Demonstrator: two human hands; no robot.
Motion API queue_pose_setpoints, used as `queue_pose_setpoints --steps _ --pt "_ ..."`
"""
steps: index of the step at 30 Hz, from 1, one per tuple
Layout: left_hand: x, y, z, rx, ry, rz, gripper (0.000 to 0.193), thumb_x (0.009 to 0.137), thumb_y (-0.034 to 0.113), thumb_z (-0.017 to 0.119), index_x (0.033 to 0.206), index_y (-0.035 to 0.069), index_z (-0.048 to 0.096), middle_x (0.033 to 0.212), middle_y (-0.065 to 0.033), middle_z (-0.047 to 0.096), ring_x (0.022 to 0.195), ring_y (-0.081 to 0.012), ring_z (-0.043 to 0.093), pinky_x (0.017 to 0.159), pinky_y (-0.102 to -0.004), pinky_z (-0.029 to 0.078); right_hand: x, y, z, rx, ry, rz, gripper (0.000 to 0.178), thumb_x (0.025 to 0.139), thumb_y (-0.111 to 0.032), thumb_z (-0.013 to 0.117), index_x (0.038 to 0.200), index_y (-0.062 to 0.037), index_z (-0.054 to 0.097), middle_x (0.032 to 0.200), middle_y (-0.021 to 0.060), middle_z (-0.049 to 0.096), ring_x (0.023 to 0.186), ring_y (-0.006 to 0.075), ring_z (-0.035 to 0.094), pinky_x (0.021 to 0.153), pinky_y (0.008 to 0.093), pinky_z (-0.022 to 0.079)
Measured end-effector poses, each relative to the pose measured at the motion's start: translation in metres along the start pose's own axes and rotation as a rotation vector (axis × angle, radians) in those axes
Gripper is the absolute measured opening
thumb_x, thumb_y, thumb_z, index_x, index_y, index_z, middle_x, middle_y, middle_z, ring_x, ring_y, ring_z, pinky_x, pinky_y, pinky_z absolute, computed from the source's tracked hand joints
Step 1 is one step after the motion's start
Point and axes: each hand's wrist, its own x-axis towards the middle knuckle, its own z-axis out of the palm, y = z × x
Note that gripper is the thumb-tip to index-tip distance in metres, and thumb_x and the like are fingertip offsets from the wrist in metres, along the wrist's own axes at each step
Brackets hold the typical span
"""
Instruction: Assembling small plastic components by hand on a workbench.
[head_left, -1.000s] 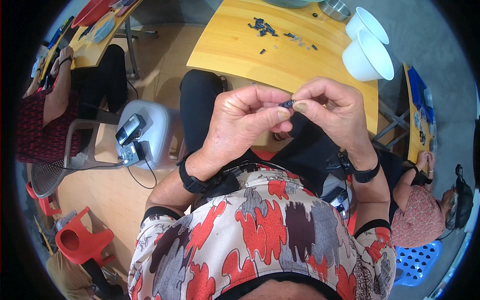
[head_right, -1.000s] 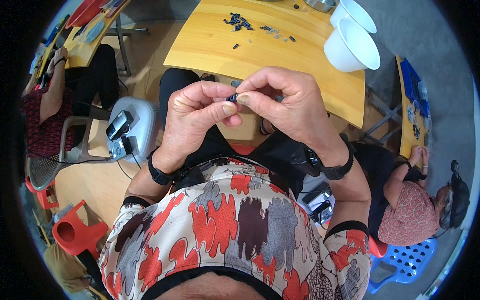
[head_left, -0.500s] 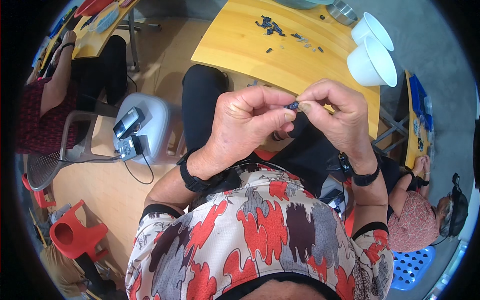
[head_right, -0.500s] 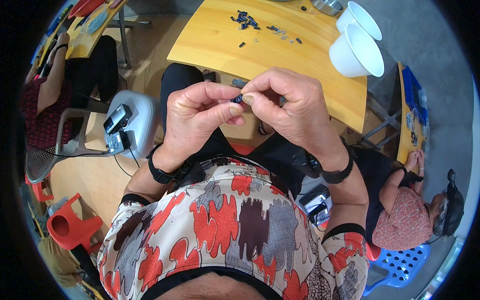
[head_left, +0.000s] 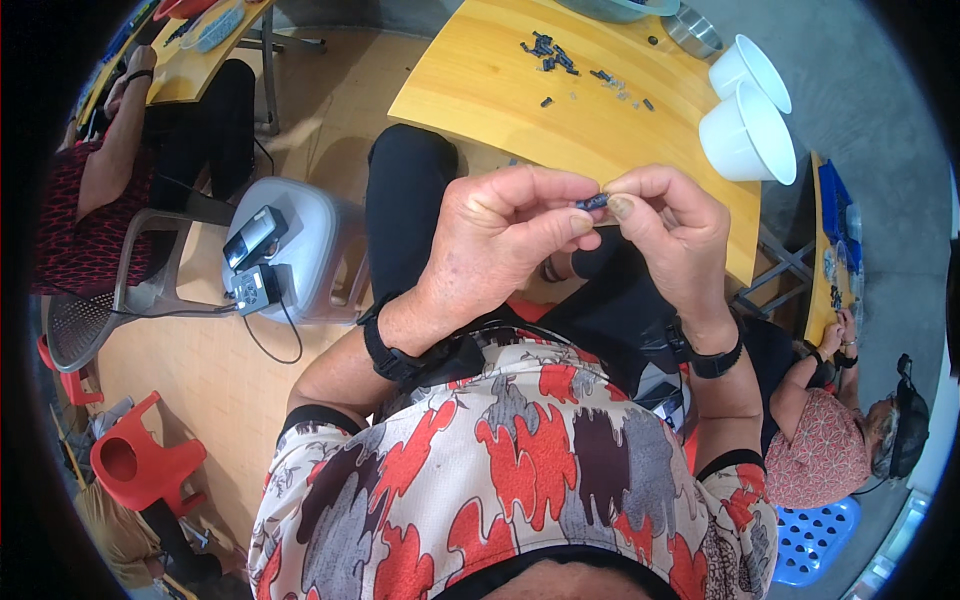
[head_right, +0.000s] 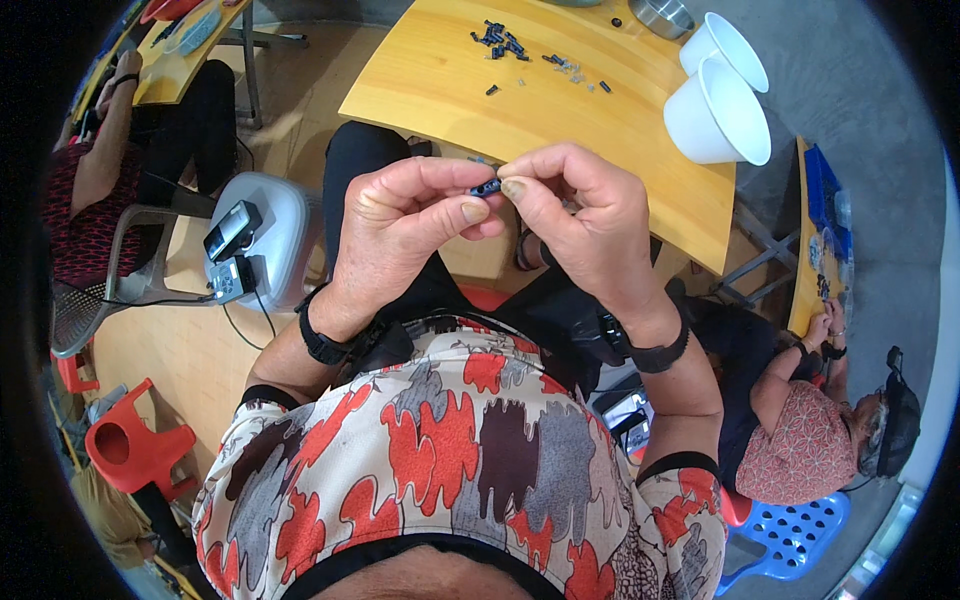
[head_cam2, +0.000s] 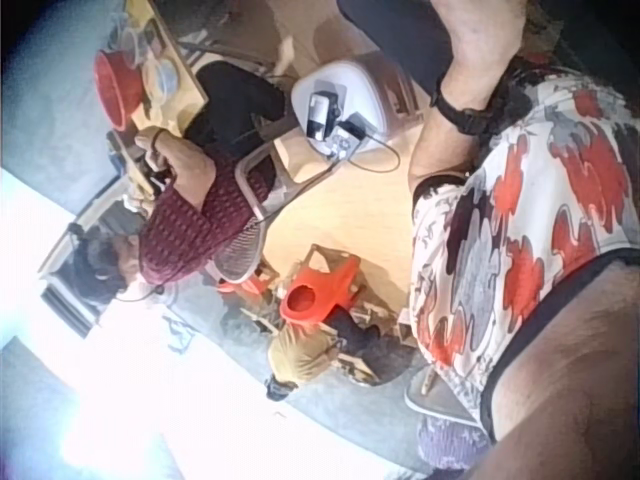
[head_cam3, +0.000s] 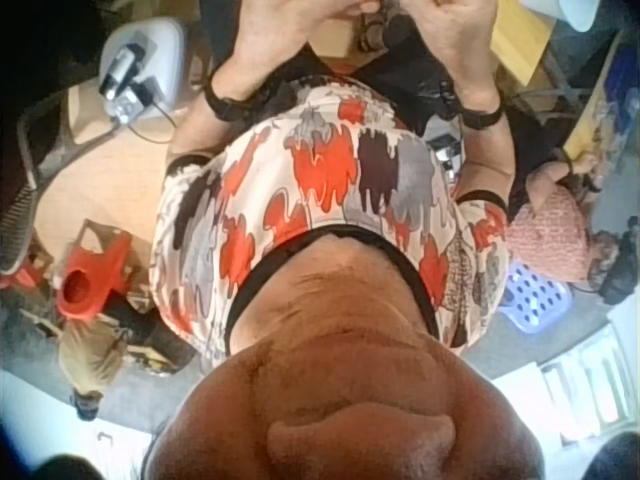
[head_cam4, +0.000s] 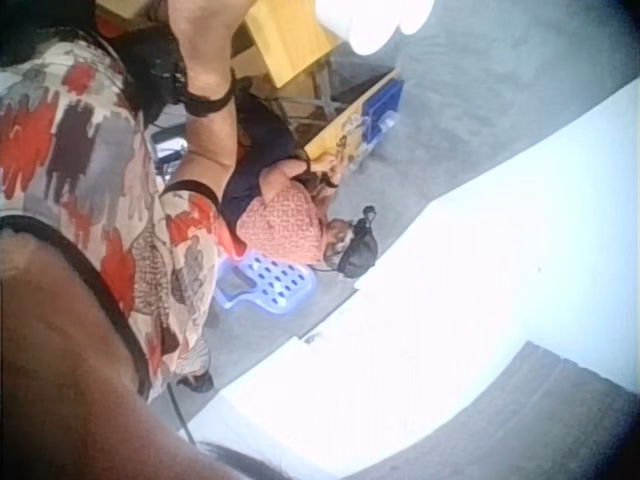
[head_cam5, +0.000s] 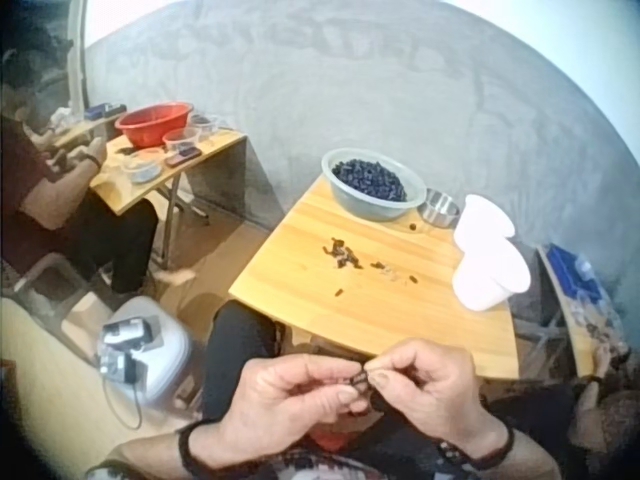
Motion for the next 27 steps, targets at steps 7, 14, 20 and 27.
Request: queue_pose_setpoints --steps 7,14,20,27 --pt "0.007 -0.009 -0.001 0.104 0.079 0.007 0.015 0.084 -0.002 0.058 0.098 -0.006 0.062 0.085 -0.0099 0.066 0.072 -0.0114 0.064 0.063 -0.0214 0.053 0.006 0.009 0.009 -0.459 0.096 -0.467 0.008 0.077 0.004 0.063 0.084 0.0002 0.062 0.077 0.0084 0.063 0.063 0.0146 0.060 0.054 0.0236 0.047" --pt "0.011 -0.021 -0.011 0.011 0.066 -0.060 0.017 0.085 -0.003 0.057 0.101 -0.003 0.062 0.086 -0.0121 0.066 0.075 -0.0165 0.065 0.068 -0.0260 0.054 0.013 0.020 0.004 -0.338 0.006 -0.347 0.009 0.076 0.003 0.063 0.084 -0.0002 0.063 0.076 0.0091 0.062 0.066 0.0178 0.061 0.058 0.0259 0.047" --pt "0.023 -0.039 -0.019 -0.076 0.087 -0.142 0.018 0.084 0.001 0.060 0.102 -0.002 0.061 0.087 -0.0124 0.066 0.073 -0.0162 0.065 0.067 -0.0265 0.054 0.028 0.034 -0.014 -0.356 -0.038 -0.118 0.011 0.078 -0.005 0.066 0.087 0.0000 0.064 0.074 0.0084 0.063 0.066 0.0140 0.060 0.059 0.0257 0.047" --pt "0.035 -0.051 -0.025 -0.169 0.067 -0.242 0.017 0.085 0.002 0.059 0.102 0.000 0.061 0.090 -0.0139 0.066 0.073 -0.0165 0.065 0.066 -0.0271 0.054 0.093 0.129 -0.097 -0.462 0.236 0.139 0.016 0.078 -0.008 0.065 0.090 0.0016 0.062 0.075 0.0089 0.065 0.060 0.0106 0.059 0.056 0.0241 0.048"
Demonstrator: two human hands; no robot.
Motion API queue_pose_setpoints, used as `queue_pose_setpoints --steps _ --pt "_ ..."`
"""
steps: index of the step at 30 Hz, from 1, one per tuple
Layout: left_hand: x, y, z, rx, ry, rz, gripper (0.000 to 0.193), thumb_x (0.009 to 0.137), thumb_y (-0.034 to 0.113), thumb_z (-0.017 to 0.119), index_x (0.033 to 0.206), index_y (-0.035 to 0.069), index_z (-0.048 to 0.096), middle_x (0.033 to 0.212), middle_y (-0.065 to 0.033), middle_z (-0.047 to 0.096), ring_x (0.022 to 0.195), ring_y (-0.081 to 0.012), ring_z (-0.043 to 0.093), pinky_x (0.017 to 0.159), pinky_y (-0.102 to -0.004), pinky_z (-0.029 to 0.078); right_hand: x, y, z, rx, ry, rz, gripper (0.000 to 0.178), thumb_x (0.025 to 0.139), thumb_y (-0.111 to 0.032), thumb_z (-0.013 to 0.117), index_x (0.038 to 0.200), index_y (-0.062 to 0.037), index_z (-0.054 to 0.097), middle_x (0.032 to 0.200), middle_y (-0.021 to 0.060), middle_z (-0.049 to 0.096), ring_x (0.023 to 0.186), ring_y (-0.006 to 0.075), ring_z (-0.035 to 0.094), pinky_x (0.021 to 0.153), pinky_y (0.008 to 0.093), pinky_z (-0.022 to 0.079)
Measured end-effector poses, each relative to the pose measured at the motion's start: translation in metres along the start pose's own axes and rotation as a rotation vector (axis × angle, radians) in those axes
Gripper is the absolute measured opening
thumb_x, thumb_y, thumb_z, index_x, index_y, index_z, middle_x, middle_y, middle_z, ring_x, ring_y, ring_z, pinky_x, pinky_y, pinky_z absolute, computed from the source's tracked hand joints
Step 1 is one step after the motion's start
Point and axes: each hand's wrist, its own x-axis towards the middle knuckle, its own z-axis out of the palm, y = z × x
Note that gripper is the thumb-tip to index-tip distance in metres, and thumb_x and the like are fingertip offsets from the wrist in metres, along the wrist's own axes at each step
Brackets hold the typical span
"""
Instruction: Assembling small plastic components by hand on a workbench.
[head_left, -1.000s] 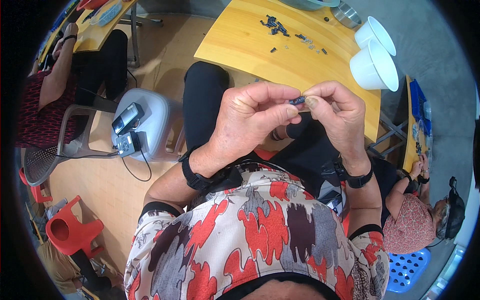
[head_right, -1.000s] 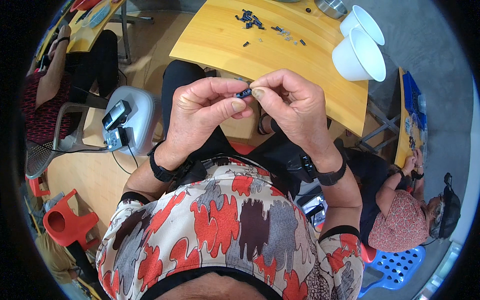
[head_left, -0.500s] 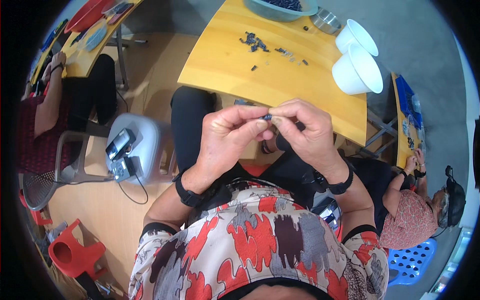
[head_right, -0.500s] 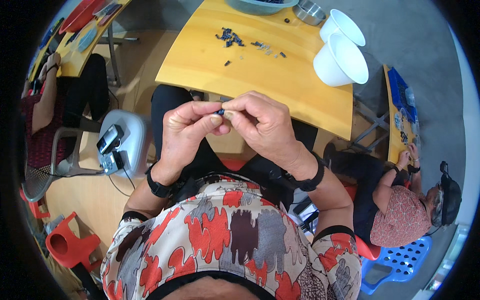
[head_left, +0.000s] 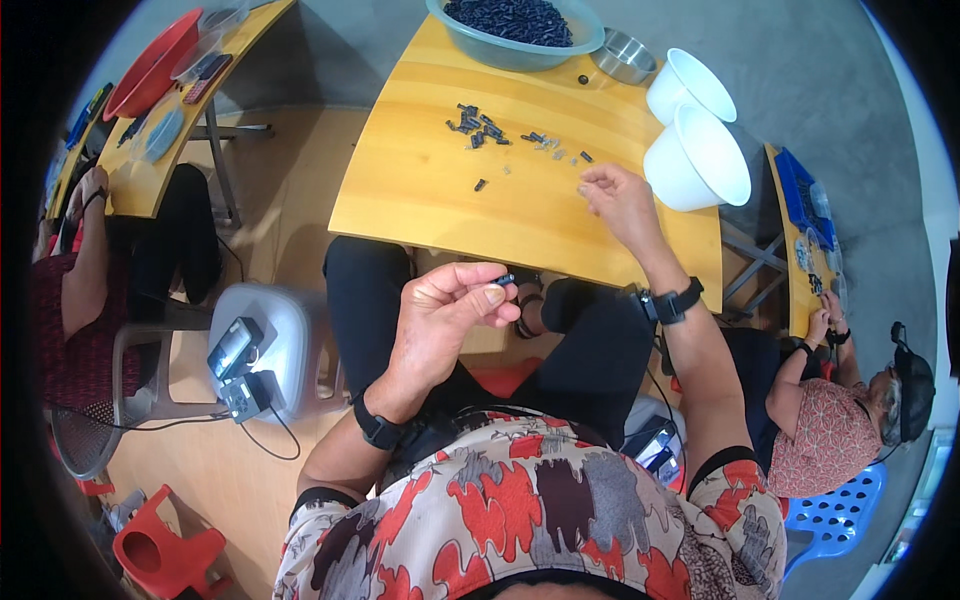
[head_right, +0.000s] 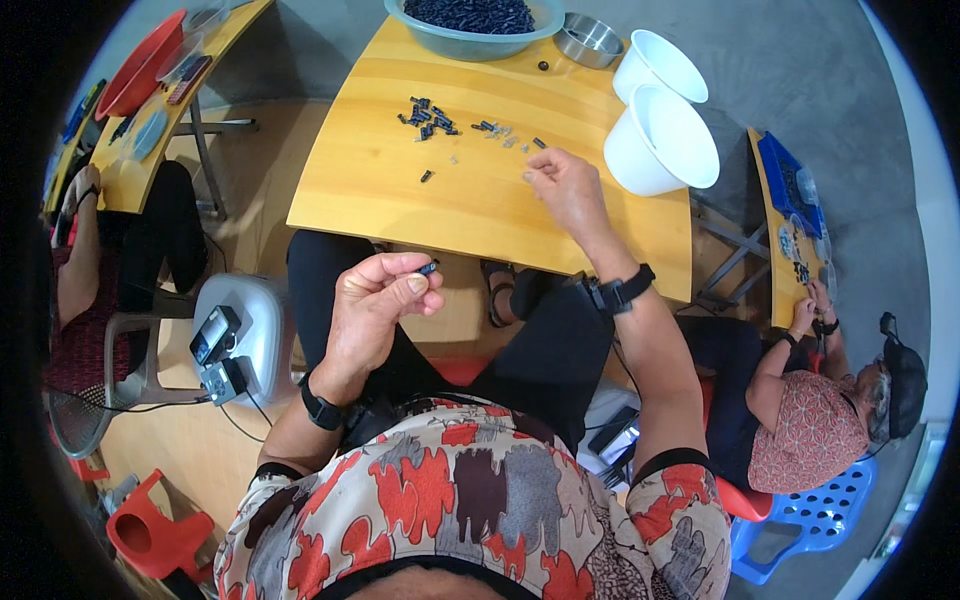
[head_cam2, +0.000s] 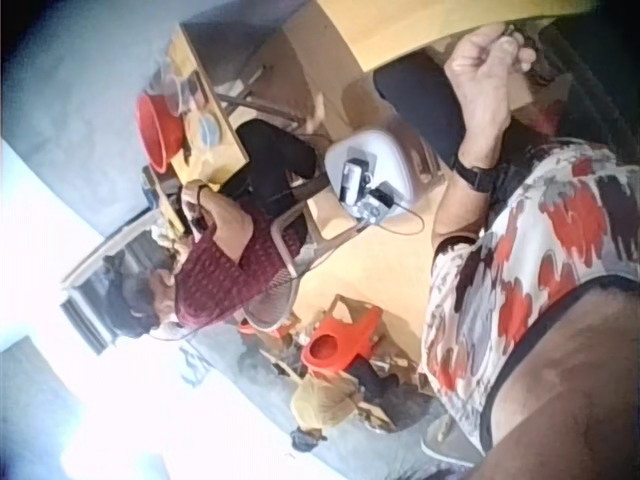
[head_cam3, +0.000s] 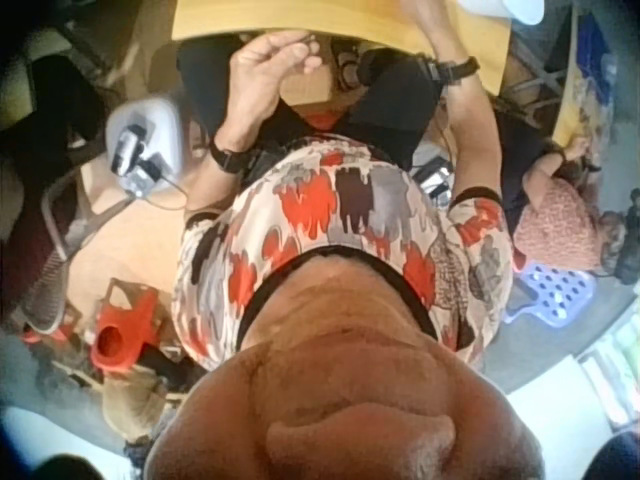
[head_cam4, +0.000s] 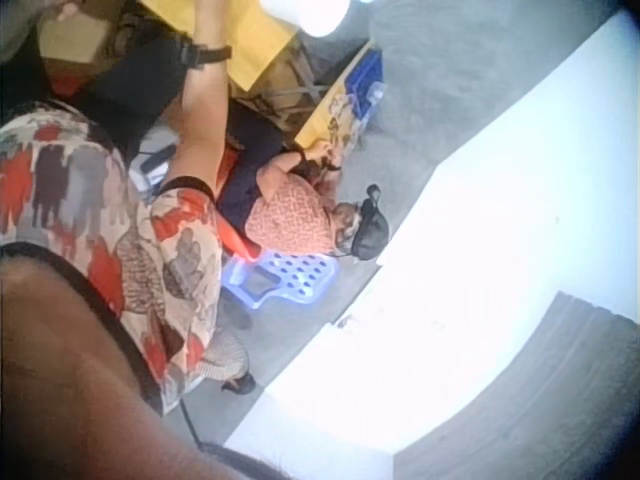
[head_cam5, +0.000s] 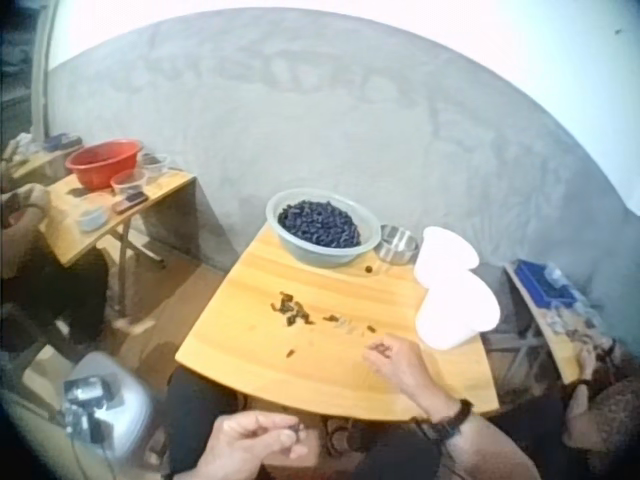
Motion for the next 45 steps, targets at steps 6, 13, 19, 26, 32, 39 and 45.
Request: queue_pose_setpoints --steps 6,13,19,26,32,39,45 --pt "0.006 -0.005 -0.003 -0.029 -0.006 -0.024 0.017 0.085 0.003 0.059 0.102 0.000 0.061 0.090 -0.0139 0.066 0.073 -0.0165 0.065 0.066 -0.0275 0.054 0.027 0.022 -0.002 -0.066 0.093 0.026 0.016 0.077 -0.006 0.064 0.091 0.0011 0.061 0.073 0.0104 0.063 0.059 0.0172 0.060 0.054 0.0287 0.047" --pt "0.011 -0.006 -0.003 -0.031 -0.017 -0.034 0.018 0.085 0.004 0.059 0.103 0.000 0.060 0.091 -0.0136 0.065 0.074 -0.0164 0.065 0.066 -0.0275 0.054 0.047 0.032 0.006 -0.347 0.125 -0.234 0.019 0.074 -0.010 0.065 0.091 -0.0025 0.062 0.077 0.0142 0.061 0.074 0.0296 0.059 0.067 0.0367 0.048" --pt "0.014 0.003 0.003 -0.021 -0.021 -0.013 0.019 0.085 0.004 0.059 0.104 0.000 0.060 0.092 -0.0139 0.065 0.075 -0.0163 0.065 0.067 -0.0276 0.054 0.057 0.051 -0.003 -0.471 0.144 -0.313 0.012 0.076 -0.012 0.063 0.086 -0.0065 0.065 0.081 0.0122 0.062 0.075 0.0299 0.060 0.068 0.0376 0.048" --pt "0.005 0.001 0.000 -0.042 -0.030 0.027 0.019 0.086 0.004 0.059 0.104 -0.001 0.060 0.092 -0.0144 0.065 0.075 -0.0174 0.065 0.067 -0.0280 0.054 0.050 0.036 0.002 -0.421 0.087 -0.183 0.013 0.077 -0.009 0.063 0.089 -0.0041 0.063 0.084 0.0118 0.061 0.078 0.0261 0.061 0.069 0.0336 0.049" --pt "0.004 0.000 -0.004 -0.047 -0.003 0.010 0.019 0.086 0.004 0.059 0.104 0.000 0.060 0.092 -0.0142 0.065 0.075 -0.0174 0.065 0.066 -0.0281 0.054 0.036 0.007 0.012 -0.370 0.128 -0.324 0.012 0.074 -0.009 0.064 0.086 -0.0048 0.062 0.081 0.0109 0.061 0.075 0.0254 0.061 0.066 0.0341 0.048" --pt "0.007 -0.004 -0.010 -0.070 -0.014 0.003 0.020 0.085 0.004 0.060 0.105 0.000 0.061 0.091 -0.0140 0.066 0.075 -0.0171 0.066 0.067 -0.0273 0.055 0.019 -0.029 0.045 -0.156 -0.281 -0.260 0.017 0.077 -0.008 0.064 0.092 0.0002 0.061 0.082 0.0086 0.061 0.071 0.0157 0.058 0.065 0.0271 0.046" --pt "0.005 -0.004 -0.016 -0.086 -0.004 0.005 0.020 0.085 0.003 0.060 0.105 0.000 0.060 0.090 -0.0136 0.066 0.075 -0.0170 0.066 0.067 -0.0271 0.055 0.024 -0.039 0.071 -0.159 -0.243 -0.386 0.017 0.077 -0.010 0.064 0.092 -0.0011 0.062 0.078 0.0094 0.060 0.070 0.0189 0.058 0.064 0.0283 0.045"
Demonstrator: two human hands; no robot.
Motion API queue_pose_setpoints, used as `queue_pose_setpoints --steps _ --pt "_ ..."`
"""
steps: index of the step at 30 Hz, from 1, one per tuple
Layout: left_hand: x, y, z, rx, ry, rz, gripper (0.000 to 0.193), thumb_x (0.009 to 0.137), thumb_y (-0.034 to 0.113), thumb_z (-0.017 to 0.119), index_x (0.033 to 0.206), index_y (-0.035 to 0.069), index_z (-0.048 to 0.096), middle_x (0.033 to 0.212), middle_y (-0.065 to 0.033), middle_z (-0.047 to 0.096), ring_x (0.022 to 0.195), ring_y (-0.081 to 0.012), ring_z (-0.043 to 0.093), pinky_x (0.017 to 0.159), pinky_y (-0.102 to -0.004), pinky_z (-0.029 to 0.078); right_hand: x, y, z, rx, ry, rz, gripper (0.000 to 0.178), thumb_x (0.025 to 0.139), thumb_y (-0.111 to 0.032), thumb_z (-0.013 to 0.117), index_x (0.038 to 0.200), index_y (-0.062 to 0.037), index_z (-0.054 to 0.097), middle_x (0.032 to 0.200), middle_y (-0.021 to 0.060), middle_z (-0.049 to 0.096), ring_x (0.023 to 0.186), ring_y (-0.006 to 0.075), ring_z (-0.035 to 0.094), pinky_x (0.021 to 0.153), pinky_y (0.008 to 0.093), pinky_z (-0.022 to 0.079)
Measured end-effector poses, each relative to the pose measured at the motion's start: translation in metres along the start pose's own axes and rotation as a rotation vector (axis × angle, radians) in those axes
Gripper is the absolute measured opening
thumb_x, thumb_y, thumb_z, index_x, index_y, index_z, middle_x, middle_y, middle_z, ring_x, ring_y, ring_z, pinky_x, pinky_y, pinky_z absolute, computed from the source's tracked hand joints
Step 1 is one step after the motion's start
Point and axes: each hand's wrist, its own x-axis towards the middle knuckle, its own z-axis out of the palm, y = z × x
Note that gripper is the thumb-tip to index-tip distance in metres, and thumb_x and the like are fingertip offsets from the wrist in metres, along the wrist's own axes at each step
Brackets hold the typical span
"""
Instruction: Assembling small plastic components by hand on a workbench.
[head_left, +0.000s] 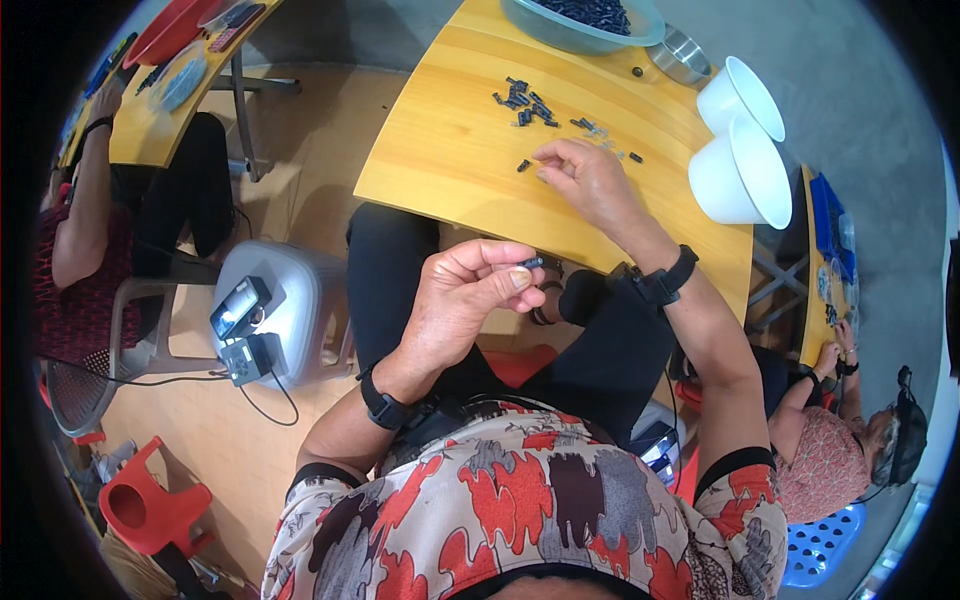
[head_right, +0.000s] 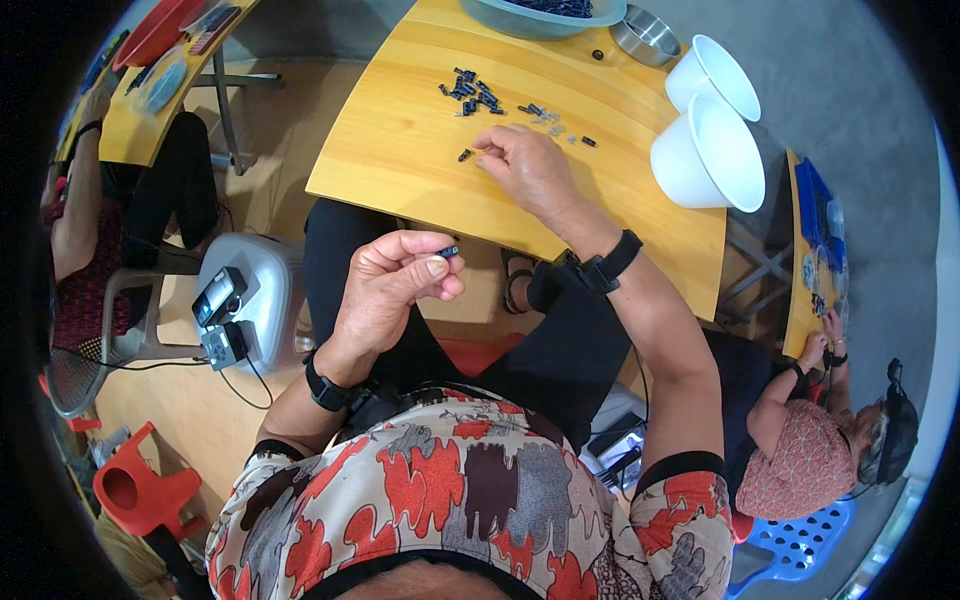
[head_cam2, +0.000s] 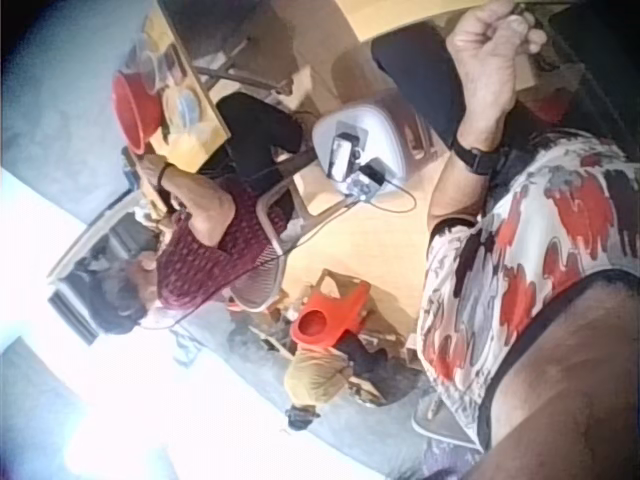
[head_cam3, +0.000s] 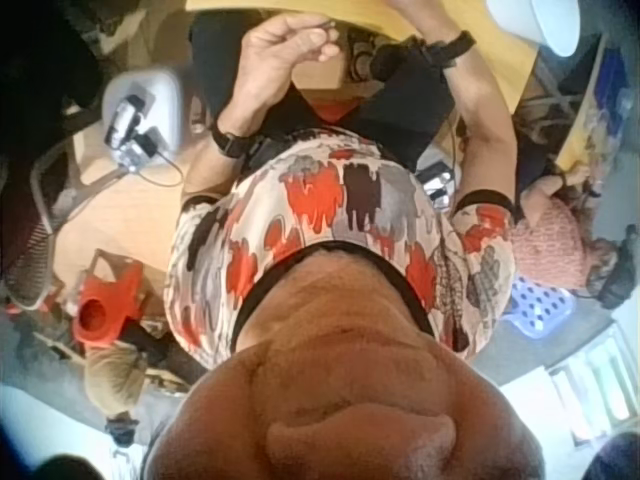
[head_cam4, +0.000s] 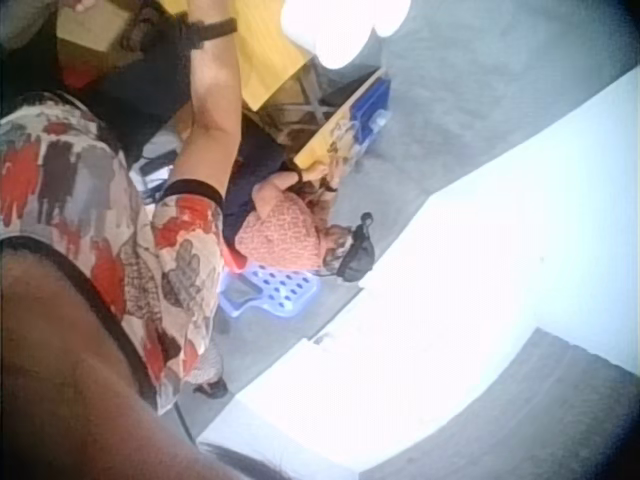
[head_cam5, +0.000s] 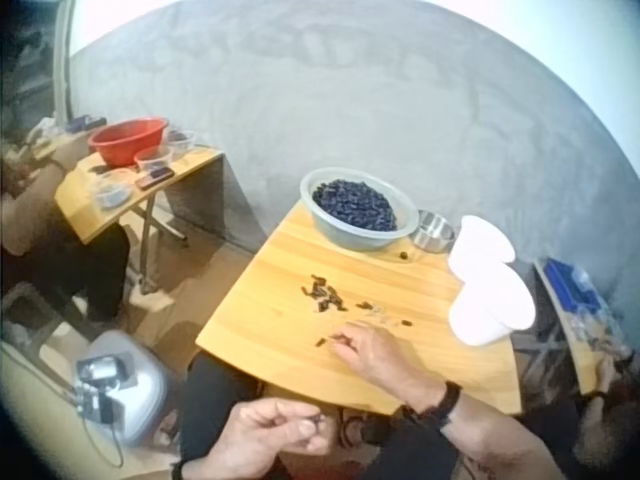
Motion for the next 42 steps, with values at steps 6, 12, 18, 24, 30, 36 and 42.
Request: queue_pose_setpoints --steps 6,12,18,24,30,36,42 --pt "0.001 0.007 -0.002 0.011 0.017 0.018 0.020 0.085 0.004 0.059 0.105 0.000 0.060 0.090 -0.0135 0.066 0.075 -0.0170 0.066 0.067 -0.0267 0.054 0.009 -0.006 0.010 -0.193 -0.024 -0.121 0.017 0.079 -0.015 0.063 0.092 -0.0044 0.063 0.075 0.0108 0.057 0.072 0.0273 0.058 0.065 0.0329 0.046" --pt "-0.001 0.013 -0.002 -0.003 0.002 0.054 0.022 0.085 0.004 0.059 0.107 0.000 0.060 0.091 -0.0138 0.066 0.076 -0.0170 0.066 0.067 -0.0264 0.054 0.005 -0.012 0.009 -0.220 0.013 -0.116 0.012 0.081 -0.012 0.061 0.090 -0.0050 0.063 0.080 0.0080 0.061 0.076 0.0217 0.061 0.067 0.0290 0.047" --pt "-0.014 0.022 0.003 0.042 0.011 0.134 0.020 0.085 0.003 0.059 0.105 -0.001 0.060 0.092 -0.0147 0.066 0.077 -0.0175 0.066 0.068 -0.0273 0.055 -0.037 -0.094 -0.039 0.355 0.016 -0.014 0.009 0.077 -0.001 0.063 0.086 -0.0014 0.064 0.074 0.0043 0.064 0.062 0.0069 0.058 0.058 0.0196 0.046" --pt "-0.020 0.026 0.024 0.071 -0.031 0.190 0.021 0.084 0.000 0.059 0.104 -0.003 0.059 0.091 -0.0149 0.066 0.077 -0.0178 0.066 0.070 -0.0275 0.056 -0.069 -0.119 -0.058 0.391 0.005 -0.128 0.010 0.075 0.004 0.063 0.084 0.0001 0.063 0.074 0.0034 0.061 0.061 0.0063 0.057 0.055 0.0192 0.045" --pt "-0.029 0.028 0.038 0.102 -0.051 0.177 0.020 0.084 -0.001 0.059 0.104 -0.003 0.059 0.091 -0.0141 0.066 0.077 -0.0179 0.066 0.070 -0.0273 0.056 -0.085 -0.122 -0.065 0.388 0.060 -0.115 0.009 0.075 0.004 0.063 0.084 0.0002 0.063 0.075 0.0029 0.060 0.061 0.0058 0.056 0.055 0.0189 0.045" --pt "-0.033 0.031 0.046 0.124 -0.065 0.192 0.019 0.084 -0.001 0.059 0.103 -0.004 0.059 0.091 -0.0137 0.066 0.077 -0.0178 0.066 0.070 -0.0274 0.056 -0.094 -0.127 -0.074 0.356 0.056 -0.119 0.009 0.075 0.004 0.064 0.083 -0.0001 0.063 0.074 0.0022 0.060 0.061 0.0052 0.055 0.054 0.0187 0.044" --pt "-0.036 0.031 0.050 0.148 -0.074 0.212 0.019 0.084 -0.002 0.059 0.102 -0.004 0.060 0.090 -0.0135 0.066 0.076 -0.0173 0.066 0.069 -0.0268 0.055 -0.097 -0.133 -0.080 0.277 0.053 -0.143 0.007 0.075 0.003 0.064 0.082 -0.0006 0.064 0.071 0.0018 0.059 0.058 0.0046 0.053 0.051 0.0190 0.042"
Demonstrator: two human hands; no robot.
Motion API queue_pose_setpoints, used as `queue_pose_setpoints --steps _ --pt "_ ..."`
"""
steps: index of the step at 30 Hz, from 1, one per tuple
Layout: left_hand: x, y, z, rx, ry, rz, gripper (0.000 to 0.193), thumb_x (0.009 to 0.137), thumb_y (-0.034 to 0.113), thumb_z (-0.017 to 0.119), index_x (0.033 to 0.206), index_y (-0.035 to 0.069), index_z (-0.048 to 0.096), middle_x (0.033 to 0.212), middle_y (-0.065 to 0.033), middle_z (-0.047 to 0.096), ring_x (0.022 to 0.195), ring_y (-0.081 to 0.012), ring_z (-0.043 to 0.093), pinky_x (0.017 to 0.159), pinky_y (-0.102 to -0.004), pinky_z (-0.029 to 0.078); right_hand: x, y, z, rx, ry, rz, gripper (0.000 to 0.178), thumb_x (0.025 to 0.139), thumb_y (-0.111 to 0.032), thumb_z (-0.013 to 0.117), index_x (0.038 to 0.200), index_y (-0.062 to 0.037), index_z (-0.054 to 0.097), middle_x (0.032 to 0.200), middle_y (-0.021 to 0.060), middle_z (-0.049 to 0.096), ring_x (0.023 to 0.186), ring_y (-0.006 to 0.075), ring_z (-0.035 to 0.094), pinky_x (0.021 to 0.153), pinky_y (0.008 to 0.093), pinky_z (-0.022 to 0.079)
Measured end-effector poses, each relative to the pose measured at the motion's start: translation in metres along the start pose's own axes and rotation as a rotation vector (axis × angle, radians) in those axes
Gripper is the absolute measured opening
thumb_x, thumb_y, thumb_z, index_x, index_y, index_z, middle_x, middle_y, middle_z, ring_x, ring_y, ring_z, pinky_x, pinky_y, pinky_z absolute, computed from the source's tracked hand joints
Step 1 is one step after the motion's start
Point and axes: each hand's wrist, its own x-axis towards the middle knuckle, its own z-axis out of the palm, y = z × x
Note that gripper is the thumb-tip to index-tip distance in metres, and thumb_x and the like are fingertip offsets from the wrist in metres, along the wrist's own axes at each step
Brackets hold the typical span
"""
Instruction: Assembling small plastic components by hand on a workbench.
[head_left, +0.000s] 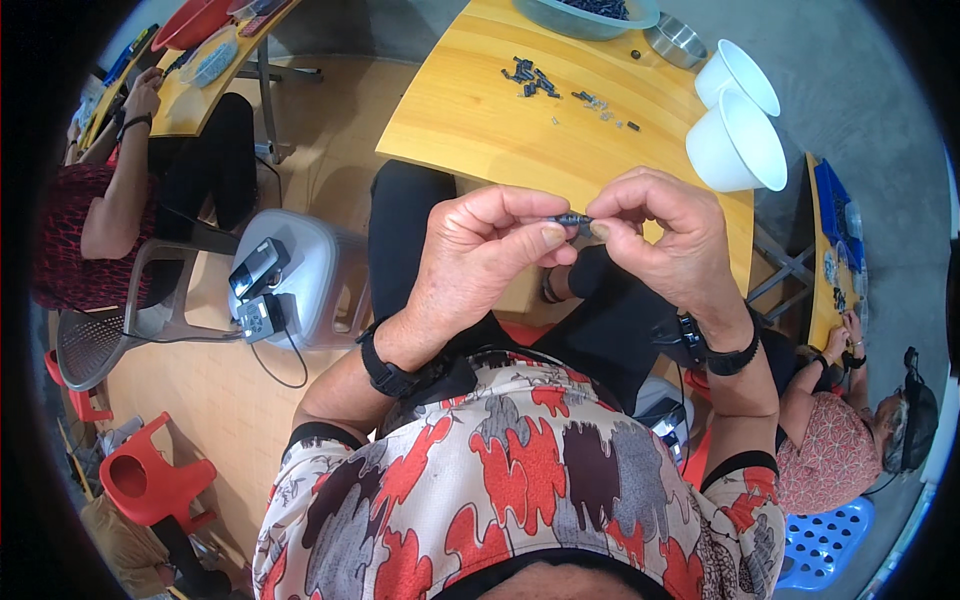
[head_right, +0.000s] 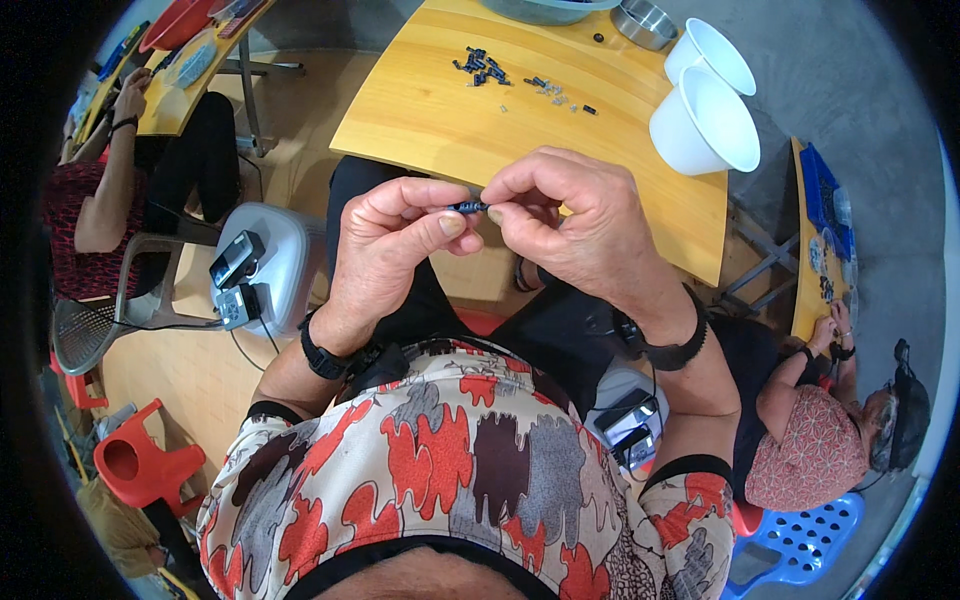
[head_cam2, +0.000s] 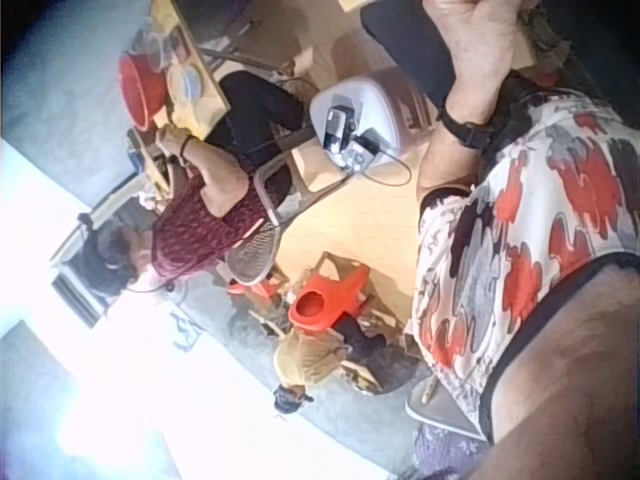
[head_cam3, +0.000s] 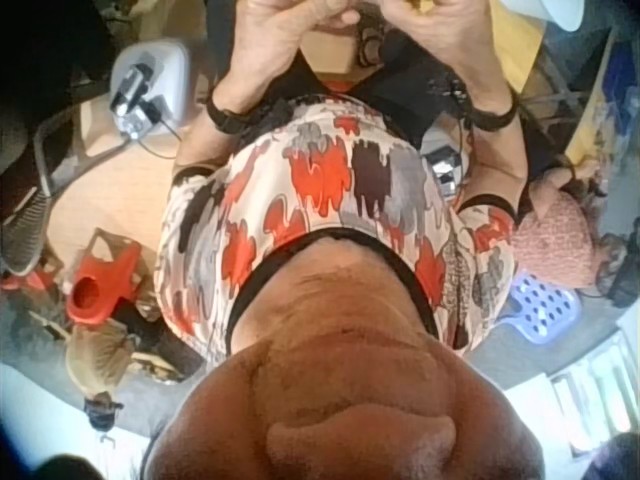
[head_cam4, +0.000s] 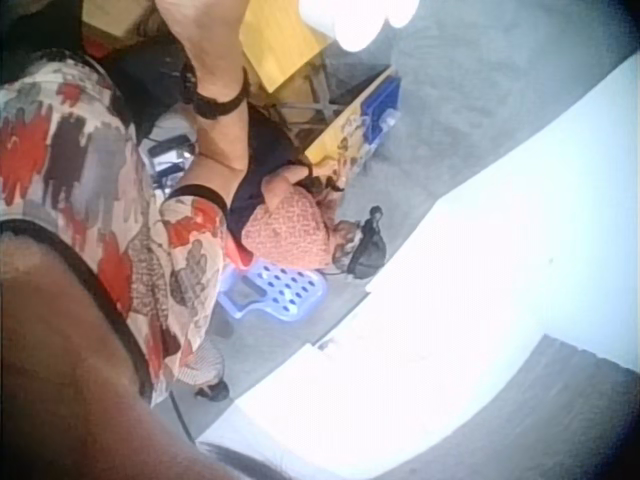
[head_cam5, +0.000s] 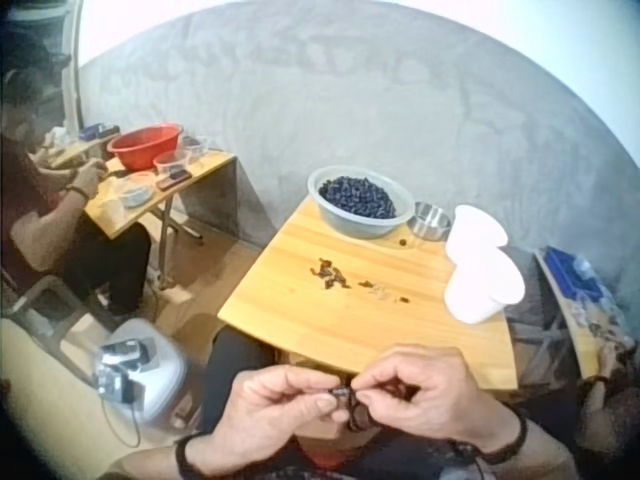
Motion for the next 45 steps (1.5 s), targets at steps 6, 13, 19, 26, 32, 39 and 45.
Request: queue_pose_setpoints --steps 6,13,19,26,32,39,45 --pt "-0.004 0.001 0.003 0.092 -0.020 0.031 0.017 0.084 -0.002 0.059 0.101 -0.004 0.061 0.087 -0.0129 0.066 0.075 -0.0162 0.066 0.067 -0.0249 0.054 0.000 -0.004 -0.001 -0.052 -0.031 -0.011 0.006 0.075 0.002 0.063 0.080 -0.0004 0.064 0.067 0.0024 0.058 0.055 0.0046 0.050 0.049 0.0197 0.040" --pt "-0.005 0.000 0.002 0.053 -0.004 0.002 0.016 0.084 -0.001 0.059 0.100 -0.004 0.061 0.088 -0.0122 0.066 0.074 -0.0147 0.065 0.067 -0.0239 0.054 -0.004 -0.004 0.006 0.102 -0.028 0.093 0.009 0.078 0.002 0.063 0.087 0.0002 0.064 0.073 0.0027 0.062 0.061 0.0053 0.056 0.053 0.0188 0.045" --pt "-0.004 -0.001 0.002 -0.056 0.012 0.013 0.016 0.085 0.000 0.059 0.100 -0.004 0.059 0.090 -0.0133 0.066 0.075 -0.0141 0.065 0.065 -0.0225 0.054 -0.015 0.000 0.019 0.382 0.100 0.187 0.017 0.081 0.002 0.063 0.097 0.0030 0.059 0.084 0.0055 0.064 0.070 0.0088 0.061 0.064 0.0190 0.049" --pt "-0.006 -0.005 0.002 -0.059 0.023 -0.051 0.016 0.087 0.002 0.057 0.102 -0.004 0.059 0.089 -0.0114 0.065 0.076 -0.0130 0.064 0.067 -0.0229 0.053 -0.027 0.016 0.053 0.134 0.377 -0.100 0.014 0.081 0.005 0.062 0.095 0.0015 0.061 0.088 0.0094 0.063 0.072 0.0100 0.062 0.066 0.0199 0.051" --pt "-0.007 -0.004 0.005 0.066 -0.001 -0.092 0.019 0.088 0.002 0.055 0.106 -0.004 0.058 0.090 -0.0108 0.065 0.081 -0.0166 0.065 0.072 -0.0265 0.055 -0.032 0.022 0.060 0.190 0.433 -0.042 0.016 0.080 0.008 0.060 0.095 0.0019 0.061 0.087 0.0096 0.061 0.076 0.0119 0.061 0.061 0.0220 0.051" --pt "-0.008 -0.002 0.001 0.099 -0.059 -0.145 0.018 0.089 0.005 0.055 0.104 -0.004 0.060 0.089 -0.0103 0.065 0.080 -0.0143 0.064 0.072 -0.0250 0.054 -0.039 0.015 0.054 -0.036 0.322 -0.124 0.032 0.071 0.007 0.062 0.101 -0.0016 0.059 0.094 0.0102 0.056 0.077 0.0151 0.058 0.062 0.0245 0.049" --pt "-0.005 -0.003 -0.002 0.107 -0.138 -0.286 0.016 0.089 0.009 0.056 0.098 -0.003 0.062 0.086 -0.0090 0.065 0.077 -0.0134 0.063 0.071 -0.0254 0.052 -0.041 0.016 0.057 -0.165 0.292 -0.227 0.046 0.062 0.005 0.065 0.106 -0.0007 0.054 0.098 0.0118 0.053 0.075 0.0159 0.053 0.064 0.0257 0.047"
